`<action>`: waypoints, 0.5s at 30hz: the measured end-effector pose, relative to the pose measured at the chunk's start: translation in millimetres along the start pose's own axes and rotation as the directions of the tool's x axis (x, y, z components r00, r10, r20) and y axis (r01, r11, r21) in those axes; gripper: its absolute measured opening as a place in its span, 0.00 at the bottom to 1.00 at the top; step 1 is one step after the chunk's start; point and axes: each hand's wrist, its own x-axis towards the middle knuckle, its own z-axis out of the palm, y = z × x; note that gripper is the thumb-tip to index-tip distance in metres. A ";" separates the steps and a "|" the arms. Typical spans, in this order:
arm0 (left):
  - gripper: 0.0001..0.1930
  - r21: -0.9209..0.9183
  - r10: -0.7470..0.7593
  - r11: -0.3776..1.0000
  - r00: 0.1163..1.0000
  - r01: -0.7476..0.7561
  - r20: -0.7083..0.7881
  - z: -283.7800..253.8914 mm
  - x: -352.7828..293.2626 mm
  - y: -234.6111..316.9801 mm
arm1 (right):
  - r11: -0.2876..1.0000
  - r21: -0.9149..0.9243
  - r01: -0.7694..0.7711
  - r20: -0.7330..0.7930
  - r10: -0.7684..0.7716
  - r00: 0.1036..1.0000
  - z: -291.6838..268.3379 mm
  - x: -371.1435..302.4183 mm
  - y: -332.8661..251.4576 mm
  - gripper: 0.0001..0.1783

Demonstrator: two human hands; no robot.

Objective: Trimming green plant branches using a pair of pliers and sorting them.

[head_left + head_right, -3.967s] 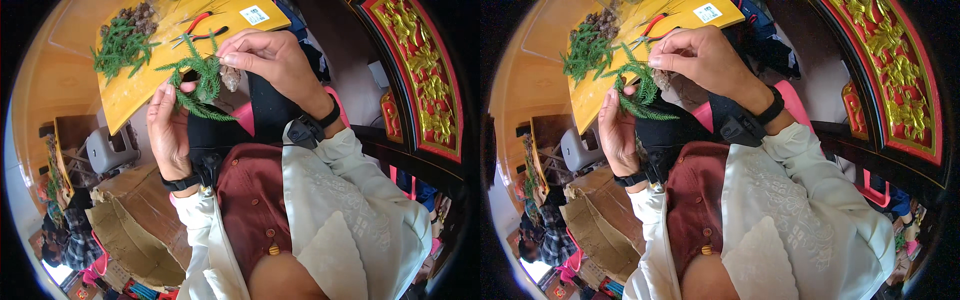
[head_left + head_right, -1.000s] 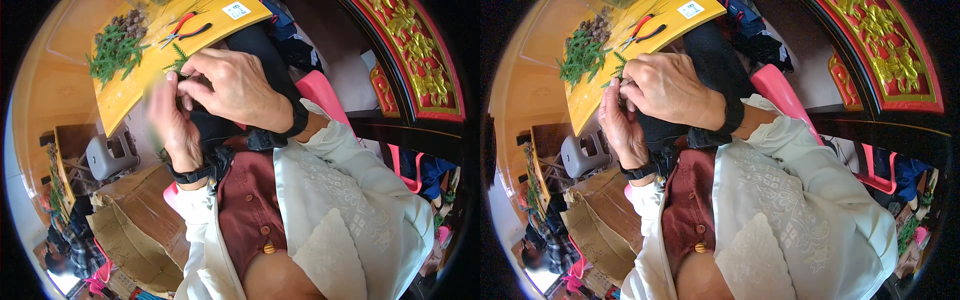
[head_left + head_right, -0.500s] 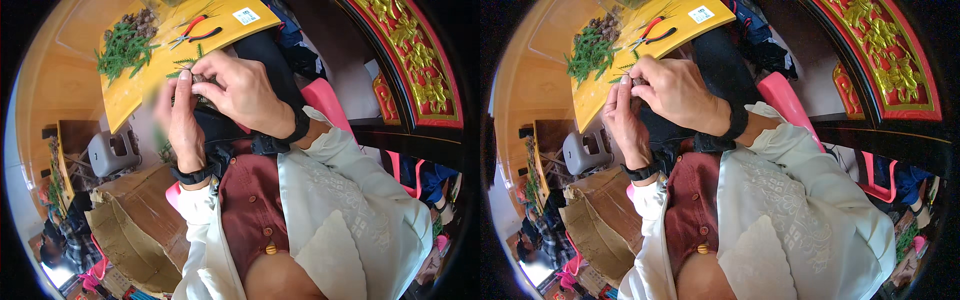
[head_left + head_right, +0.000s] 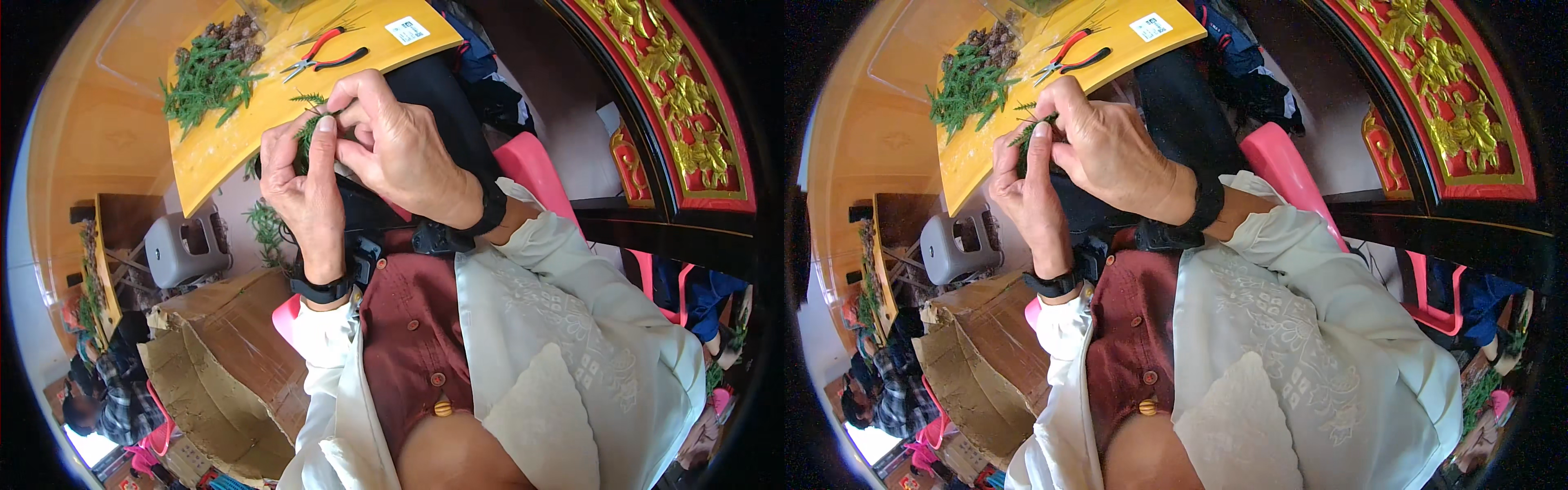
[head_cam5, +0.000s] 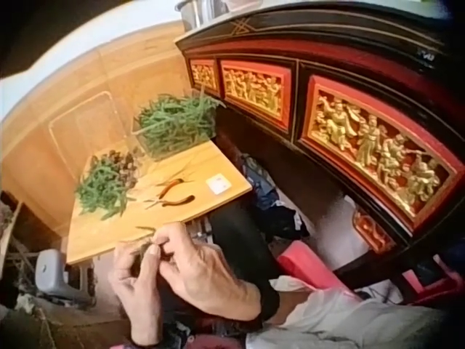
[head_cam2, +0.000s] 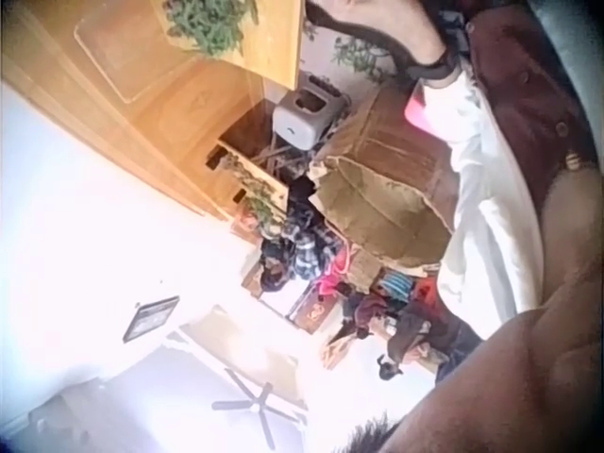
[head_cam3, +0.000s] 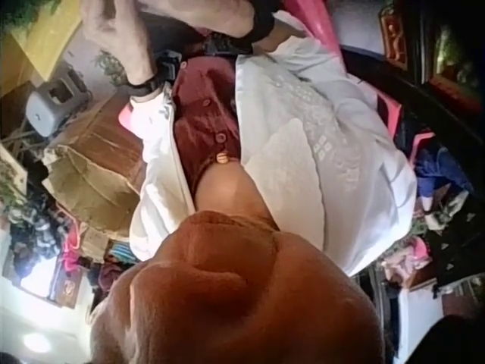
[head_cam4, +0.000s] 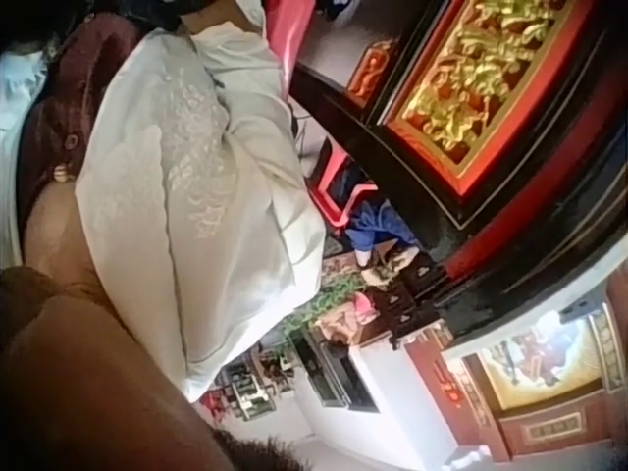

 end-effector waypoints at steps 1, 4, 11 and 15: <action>0.07 0.000 0.001 1.000 1.000 -0.001 0.000 0.2 0.0 -2.0 | 1.000 0.000 0.001 0.000 -0.001 1.000 -0.3 1.1 -0.5 0.21; 0.07 -0.011 -0.049 0.999 0.999 0.049 -0.023 3.0 0.1 -4.6 | 0.990 0.077 -0.117 0.063 0.112 0.992 -3.9 4.9 0.4 0.20; 0.07 -0.277 -0.349 0.899 0.937 0.339 0.013 7.8 2.8 0.6 | 0.919 0.191 -0.345 0.370 0.258 0.892 -42.3 27.8 12.5 0.11; 0.07 -0.357 -0.369 0.855 0.925 0.376 0.090 15.4 -1.1 1.8 | 0.952 0.189 -0.242 0.304 0.178 0.936 -33.9 30.6 37.7 0.08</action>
